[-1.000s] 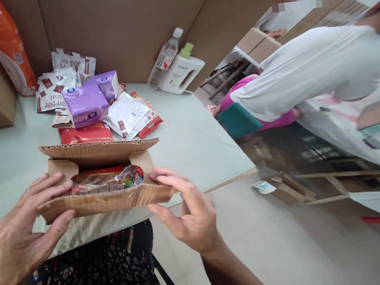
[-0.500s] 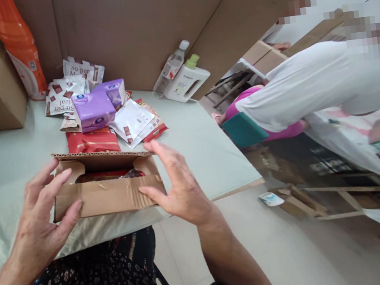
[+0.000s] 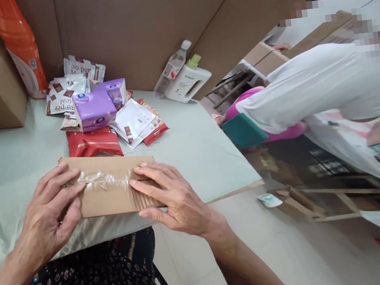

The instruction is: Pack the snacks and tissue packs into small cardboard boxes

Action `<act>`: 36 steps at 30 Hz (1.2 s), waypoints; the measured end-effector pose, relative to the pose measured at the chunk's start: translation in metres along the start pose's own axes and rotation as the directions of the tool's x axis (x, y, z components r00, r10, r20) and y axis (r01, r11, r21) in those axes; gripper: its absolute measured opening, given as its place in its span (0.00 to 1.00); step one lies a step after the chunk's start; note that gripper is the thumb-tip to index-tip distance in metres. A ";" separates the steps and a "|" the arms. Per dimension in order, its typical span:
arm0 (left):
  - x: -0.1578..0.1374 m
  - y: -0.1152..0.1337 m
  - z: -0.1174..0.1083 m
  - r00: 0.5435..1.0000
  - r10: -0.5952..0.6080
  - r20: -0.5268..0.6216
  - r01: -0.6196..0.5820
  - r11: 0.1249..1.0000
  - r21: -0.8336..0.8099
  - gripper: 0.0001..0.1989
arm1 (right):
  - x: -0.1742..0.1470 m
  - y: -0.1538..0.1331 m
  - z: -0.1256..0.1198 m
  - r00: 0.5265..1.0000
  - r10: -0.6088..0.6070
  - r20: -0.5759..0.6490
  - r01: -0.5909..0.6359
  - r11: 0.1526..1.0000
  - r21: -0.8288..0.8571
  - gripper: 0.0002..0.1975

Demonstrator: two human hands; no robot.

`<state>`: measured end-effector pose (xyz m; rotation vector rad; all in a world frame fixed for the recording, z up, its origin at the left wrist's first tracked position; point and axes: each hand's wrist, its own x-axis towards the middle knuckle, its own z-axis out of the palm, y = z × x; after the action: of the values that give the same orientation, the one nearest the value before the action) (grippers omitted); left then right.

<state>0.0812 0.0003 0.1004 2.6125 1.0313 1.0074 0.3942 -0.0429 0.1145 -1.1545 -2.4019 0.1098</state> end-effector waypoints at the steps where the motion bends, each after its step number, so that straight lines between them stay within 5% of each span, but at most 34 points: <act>1: 0.000 0.000 0.001 1.000 0.003 -0.005 -0.003 1.000 0.003 0.16 | 0.001 0.000 -0.002 1.000 -0.001 0.021 0.001 1.000 -0.012 0.25; 9: -0.003 -0.001 0.004 1.000 0.005 -0.018 -0.005 1.000 0.020 0.13 | 0.030 -0.001 -0.026 0.967 -0.075 0.242 0.097 0.992 -0.080 0.36; 14: -0.004 -0.002 0.007 0.999 0.004 -0.042 -0.004 1.000 -0.001 0.14 | 0.043 0.011 -0.018 0.919 -0.123 0.375 0.136 0.991 -0.006 0.43; 27: -0.006 -0.009 0.007 0.996 0.009 -0.090 -0.012 0.999 -0.031 0.15 | 0.051 0.016 -0.015 0.881 -0.114 0.459 0.111 0.993 0.034 0.43; 36: -0.007 0.011 0.014 0.997 0.059 -0.046 -0.060 0.998 -0.035 0.18 | 0.023 0.008 -0.027 0.913 -0.098 0.396 0.092 0.995 0.034 0.38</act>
<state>0.0919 -0.0115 0.0902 2.6172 0.9407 1.0929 0.3994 -0.0237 0.1456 -1.0886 -2.8005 0.3623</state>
